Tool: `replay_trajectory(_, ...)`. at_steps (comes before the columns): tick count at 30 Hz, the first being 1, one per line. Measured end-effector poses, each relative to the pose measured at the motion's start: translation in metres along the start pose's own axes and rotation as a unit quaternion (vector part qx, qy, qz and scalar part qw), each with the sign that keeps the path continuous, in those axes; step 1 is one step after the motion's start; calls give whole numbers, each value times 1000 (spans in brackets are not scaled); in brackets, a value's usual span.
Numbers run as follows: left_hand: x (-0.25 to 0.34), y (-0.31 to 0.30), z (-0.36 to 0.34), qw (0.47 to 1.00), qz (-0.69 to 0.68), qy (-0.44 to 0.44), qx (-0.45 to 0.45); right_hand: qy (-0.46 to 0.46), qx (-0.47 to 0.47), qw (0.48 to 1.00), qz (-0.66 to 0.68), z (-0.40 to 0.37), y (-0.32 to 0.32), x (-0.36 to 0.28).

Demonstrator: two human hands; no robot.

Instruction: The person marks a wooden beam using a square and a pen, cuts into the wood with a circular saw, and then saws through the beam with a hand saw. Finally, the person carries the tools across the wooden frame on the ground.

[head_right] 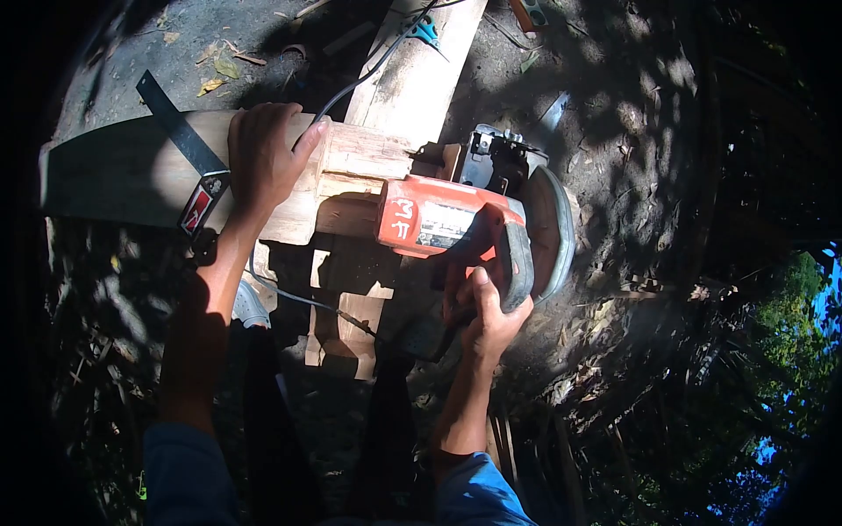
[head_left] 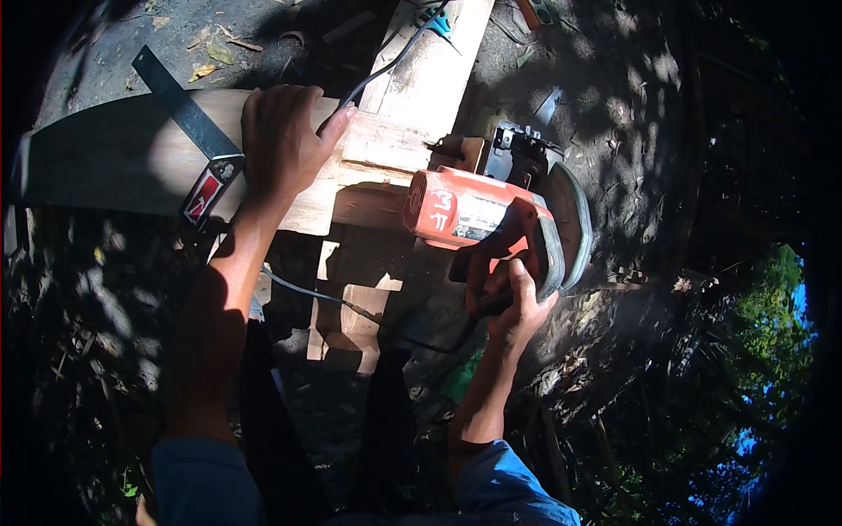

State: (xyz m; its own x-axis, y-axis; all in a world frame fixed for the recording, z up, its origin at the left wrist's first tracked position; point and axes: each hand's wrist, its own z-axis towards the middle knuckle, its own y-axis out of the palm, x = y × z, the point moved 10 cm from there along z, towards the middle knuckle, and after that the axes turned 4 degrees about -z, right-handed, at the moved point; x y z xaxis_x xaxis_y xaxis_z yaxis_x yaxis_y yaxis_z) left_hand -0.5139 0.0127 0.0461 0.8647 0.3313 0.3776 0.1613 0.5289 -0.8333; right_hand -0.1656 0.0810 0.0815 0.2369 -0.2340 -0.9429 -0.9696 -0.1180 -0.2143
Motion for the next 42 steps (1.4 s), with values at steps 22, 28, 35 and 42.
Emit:
replay_trajectory(22, 1, 4, 2, 1000, 4, -15, -26, -7, 3, 1000, -6, 37, 26, -26)
replay_trajectory(28, 6, 8, 2, 1000, -3, 8, -27, -6, -17, 1000, -4, 56, 30, -23)
replay_trajectory(35, 9, 10, 3, 999, 12, 15, -38, -4, -37, 999, -4, 73, 40, -22)
replay_trajectory(42, 4, 11, -2, 998, 6, 1, -69, -17, -37, 999, 16, 68, 41, -35)
